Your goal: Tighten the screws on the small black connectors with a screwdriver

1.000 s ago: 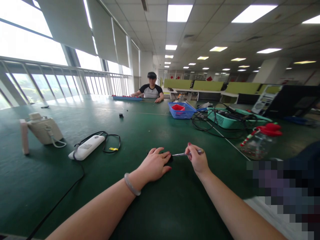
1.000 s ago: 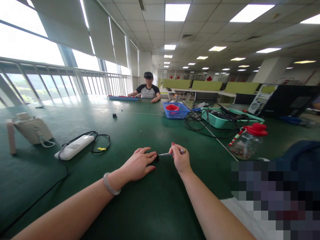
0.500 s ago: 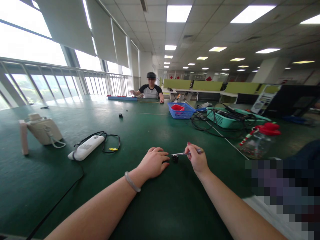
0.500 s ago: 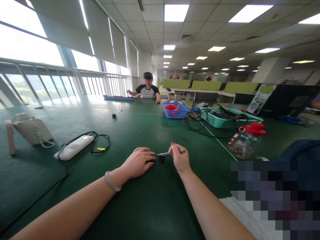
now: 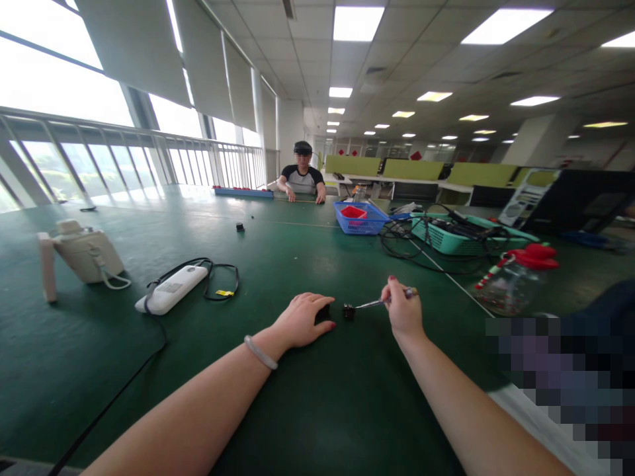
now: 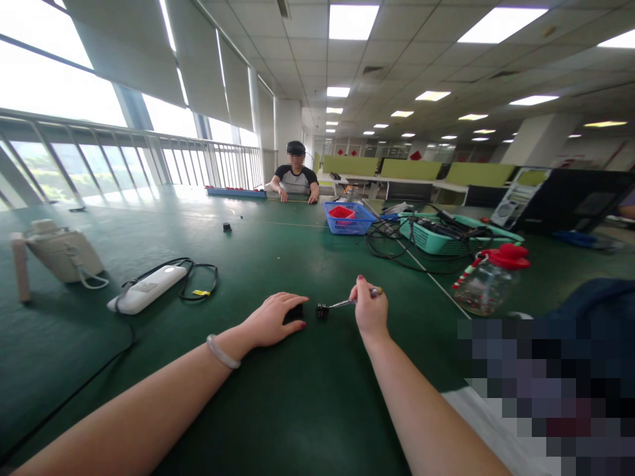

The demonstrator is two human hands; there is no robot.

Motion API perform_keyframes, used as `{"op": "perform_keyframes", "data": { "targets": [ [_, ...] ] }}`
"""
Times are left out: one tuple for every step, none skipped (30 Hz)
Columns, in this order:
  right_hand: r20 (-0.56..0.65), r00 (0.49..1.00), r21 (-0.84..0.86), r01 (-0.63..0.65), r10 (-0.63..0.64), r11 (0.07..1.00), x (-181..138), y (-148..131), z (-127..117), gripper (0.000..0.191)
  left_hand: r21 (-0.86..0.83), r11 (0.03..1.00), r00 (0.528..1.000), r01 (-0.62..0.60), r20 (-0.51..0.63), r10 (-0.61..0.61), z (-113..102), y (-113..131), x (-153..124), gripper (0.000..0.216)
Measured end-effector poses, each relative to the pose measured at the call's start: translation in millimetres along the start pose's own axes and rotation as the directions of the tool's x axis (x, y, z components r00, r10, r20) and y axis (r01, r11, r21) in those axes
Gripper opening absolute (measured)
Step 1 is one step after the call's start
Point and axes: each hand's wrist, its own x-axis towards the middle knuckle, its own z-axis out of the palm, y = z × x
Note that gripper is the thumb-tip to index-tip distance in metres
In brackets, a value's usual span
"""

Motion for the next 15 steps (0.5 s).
{"op": "perform_keyframes", "data": {
  "targets": [
    [0.021,1.0,0.005,0.006,-0.006,1.0,-1.2,-0.2,1.8,0.048,-0.009,1.0,1.0,-0.013,0.008,0.013,-1.1,2.3,-0.3,0.055],
    [0.041,0.999,0.011,0.014,-0.014,1.0,-2.5,-0.6,3.8,0.049,-0.017,1.0,1.0,-0.016,0.014,0.016,-2.3,4.6,-0.7,0.052],
    [0.059,0.998,0.015,0.02,-0.021,1.0,-4.0,-1.2,6.0,0.05,-0.024,1.0,1.0,-0.013,0.016,0.013,-3.6,6.7,-1.1,0.051],
    [0.079,0.996,0.019,0.025,-0.026,1.0,-5.4,-1.9,8.1,0.051,-0.031,1.0,1.0,-0.006,0.017,0.007,-4.7,8.2,-1.4,0.051],
    [0.103,0.994,0.022,0.025,-0.028,0.999,-6.6,-2.5,9.9,0.051,-0.038,0.999,1.0,0.003,0.017,-0.002,-5.5,9.3,-1.5,0.051],
    [0.128,0.991,0.025,0.022,-0.025,0.999,-7.6,-3.2,11.4,0.052,-0.043,0.999,1.0,0.01,0.017,-0.01,-6.0,10.0,-1.3,0.052],
    [0.15,0.988,0.033,0.015,-0.019,0.999,-8.3,-3.6,12.4,0.052,-0.046,0.999,1.0,0.016,0.02,-0.016,-6.0,10.5,-0.7,0.054],
    [0.166,0.986,0.048,0.004,-0.012,0.999,-8.6,-3.8,12.9,0.052,-0.043,0.999,0.999,0.025,0.022,-0.024,-5.5,11.0,0.3,0.056],
    [0.173,0.985,0.071,-0.008,-0.005,0.997,-8.4,-3.7,13.0,0.051,-0.034,0.999,0.999,0.035,0.02,-0.034,-4.4,11.9,1.8,0.059],
    [0.164,0.986,0.098,-0.018,0.001,0.995,-7.7,-3.1,12.6,0.051,-0.022,0.999,0.999,0.044,0.016,-0.043,-2.8,13.2,3.7,0.062],
    [0.144,0.99,0.132,-0.025,0.006,0.991,-6.6,-1.8,11.9,0.05,-0.008,0.999,0.999,0.053,0.009,-0.053,-0.7,15.2,6.0,0.066],
    [0.116,0.993,0.17,-0.035,0.016,0.985,-4.9,0.0,11.0,0.049,0.004,0.998,0.998,0.061,0.0,-0.061,1.8,17.8,8.4,0.069],
    [0.088,0.996,0.206,-0.04,0.022,0.978,-2.9,2.5,10.0,0.047,0.012,0.998,0.998,0.062,-0.009,-0.062,4.6,20.8,10.8,0.072],
    [0.046,0.999,0.256,-0.04,0.029,0.966,-0.4,5.6,8.8,0.046,0.016,0.998,0.998,0.065,-0.023,-0.065,7.5,24.1,13.0,0.072],
    [0.006,0.998,0.31,-0.054,0.055,0.949,2.3,9.1,7.7,0.044,0.017,0.998,0.998,0.064,-0.031,-0.063,10.4,27.3,14.8,0.07]
  ]
}}
